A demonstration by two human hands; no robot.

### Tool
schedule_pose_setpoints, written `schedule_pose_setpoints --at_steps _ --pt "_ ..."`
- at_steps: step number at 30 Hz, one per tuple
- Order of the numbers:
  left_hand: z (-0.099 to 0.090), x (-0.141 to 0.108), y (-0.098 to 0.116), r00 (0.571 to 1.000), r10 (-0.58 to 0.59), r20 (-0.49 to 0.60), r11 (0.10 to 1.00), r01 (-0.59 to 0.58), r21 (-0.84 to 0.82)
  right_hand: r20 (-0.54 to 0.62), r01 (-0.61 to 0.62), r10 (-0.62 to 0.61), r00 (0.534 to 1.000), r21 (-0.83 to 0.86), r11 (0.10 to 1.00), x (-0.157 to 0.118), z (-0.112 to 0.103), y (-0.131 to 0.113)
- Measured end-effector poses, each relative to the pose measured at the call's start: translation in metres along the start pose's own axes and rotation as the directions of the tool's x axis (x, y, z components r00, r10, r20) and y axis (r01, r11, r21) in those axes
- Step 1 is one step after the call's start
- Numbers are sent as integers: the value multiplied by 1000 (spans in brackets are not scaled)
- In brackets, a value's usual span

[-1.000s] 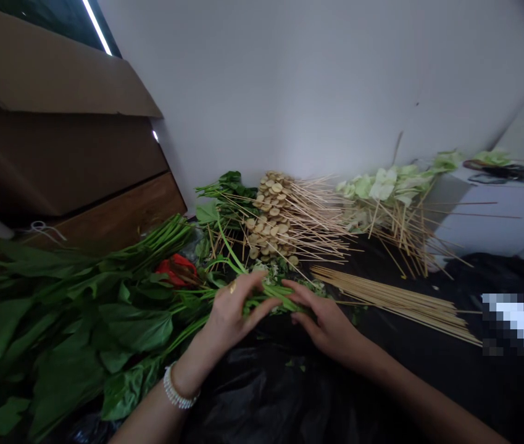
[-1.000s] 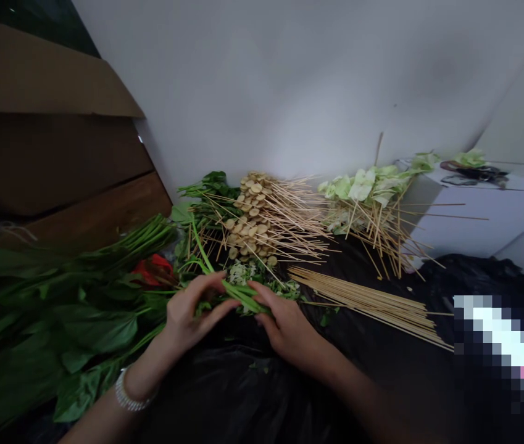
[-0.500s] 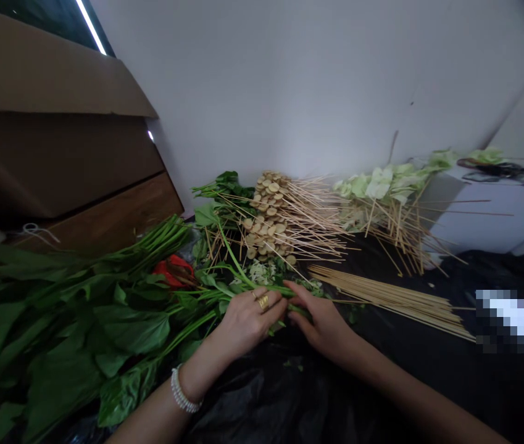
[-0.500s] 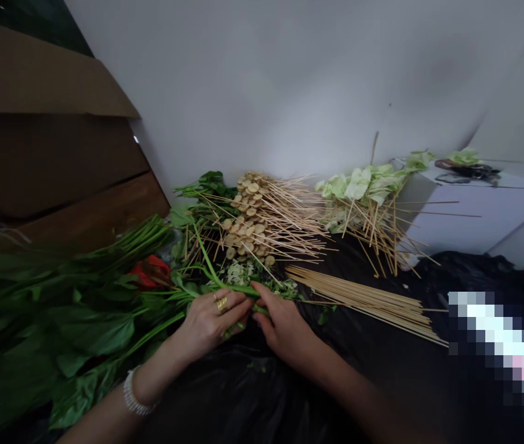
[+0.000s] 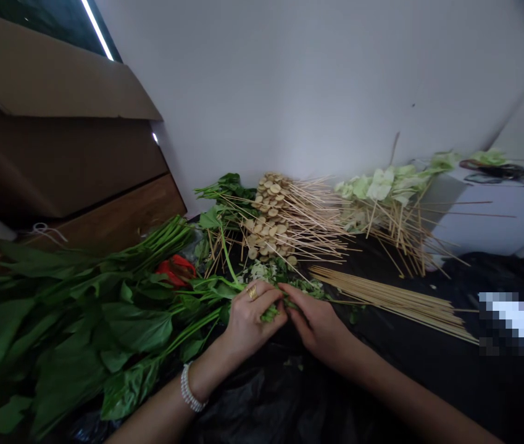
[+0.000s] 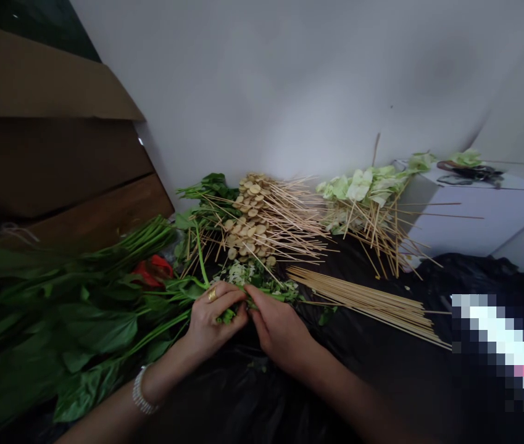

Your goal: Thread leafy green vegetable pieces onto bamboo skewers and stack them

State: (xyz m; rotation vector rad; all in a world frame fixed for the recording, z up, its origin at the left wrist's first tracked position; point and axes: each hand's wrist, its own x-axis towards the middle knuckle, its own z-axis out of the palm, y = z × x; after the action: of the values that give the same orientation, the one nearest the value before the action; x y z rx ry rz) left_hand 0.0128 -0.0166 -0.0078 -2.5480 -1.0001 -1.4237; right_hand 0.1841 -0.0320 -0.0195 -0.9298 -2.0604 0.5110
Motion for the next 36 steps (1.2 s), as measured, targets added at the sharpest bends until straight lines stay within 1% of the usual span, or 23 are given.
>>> schedule_pose_setpoints --at_steps 4,5,7,8,9,10,11,14,16,17,18,19,21,23,25,26,28,32,34,36 --pt "0 6 6 999 -34 -35 999 34 -18 6 28 -27 1000 -122 992 0 -2 -5" --pt "-2 8 5 998 -56 -41 998 54 -33 19 30 -28 999 -162 986 -1 -3 -6" --pt "-11 15 -2 987 -136 -81 990 132 -52 50 19 -7 999 -246 969 -2 -6 -7" --pt "-16 18 -7 969 -205 -137 979 200 -46 58 7 10 998 -280 960 -2 -8 -7" --pt "-22 20 -13 941 -266 -208 963 267 -24 53 -11 28 998 -300 954 -2 -10 -6" --pt "-28 22 -18 914 -302 -269 949 314 1 38 -33 46 998 -303 952 -2 -12 -5" --pt "-32 23 -23 910 -309 -277 945 326 17 16 -57 65 998 -288 956 0 -15 -3" --pt "-35 19 -29 946 -244 -212 965 259 48 -88 -161 148 985 -161 974 7 -27 3" --pt "-31 14 -28 965 -208 -157 971 223 83 -151 -272 269 951 2 962 11 -39 4" --pt "-29 12 -28 970 -208 -129 970 221 97 -150 -333 349 925 124 935 13 -45 4" --pt "-27 10 -27 969 -224 -106 967 235 102 -117 -386 427 897 264 884 14 -51 3" --pt "-26 8 -27 962 -257 -91 960 265 95 -60 -428 489 870 399 811 15 -57 2" --pt "-27 7 -30 935 -340 -102 936 347 62 78 -474 543 836 600 644 15 -66 1" --pt "-32 9 -34 899 -400 -178 910 413 41 176 -488 535 826 697 525 15 -73 2" --pt "-38 12 -40 877 -395 -272 902 426 63 245 -498 506 827 738 456 14 -76 5" --pt "-40 14 -43 874 -377 -307 904 419 83 273 -503 490 828 747 435 14 -77 7" --pt "-44 19 -50 878 -339 -337 909 398 123 325 -525 459 827 741 419 12 -78 9" --pt "-48 24 -62 902 -296 -314 912 364 187 438 -600 416 797 660 452 8 -79 10" --pt "-50 22 -67 915 -262 -308 910 340 237 449 -607 412 793 643 467 8 -79 10" --pt "-51 19 -71 932 -218 -290 912 301 280 407 -580 423 810 662 474 8 -80 12"
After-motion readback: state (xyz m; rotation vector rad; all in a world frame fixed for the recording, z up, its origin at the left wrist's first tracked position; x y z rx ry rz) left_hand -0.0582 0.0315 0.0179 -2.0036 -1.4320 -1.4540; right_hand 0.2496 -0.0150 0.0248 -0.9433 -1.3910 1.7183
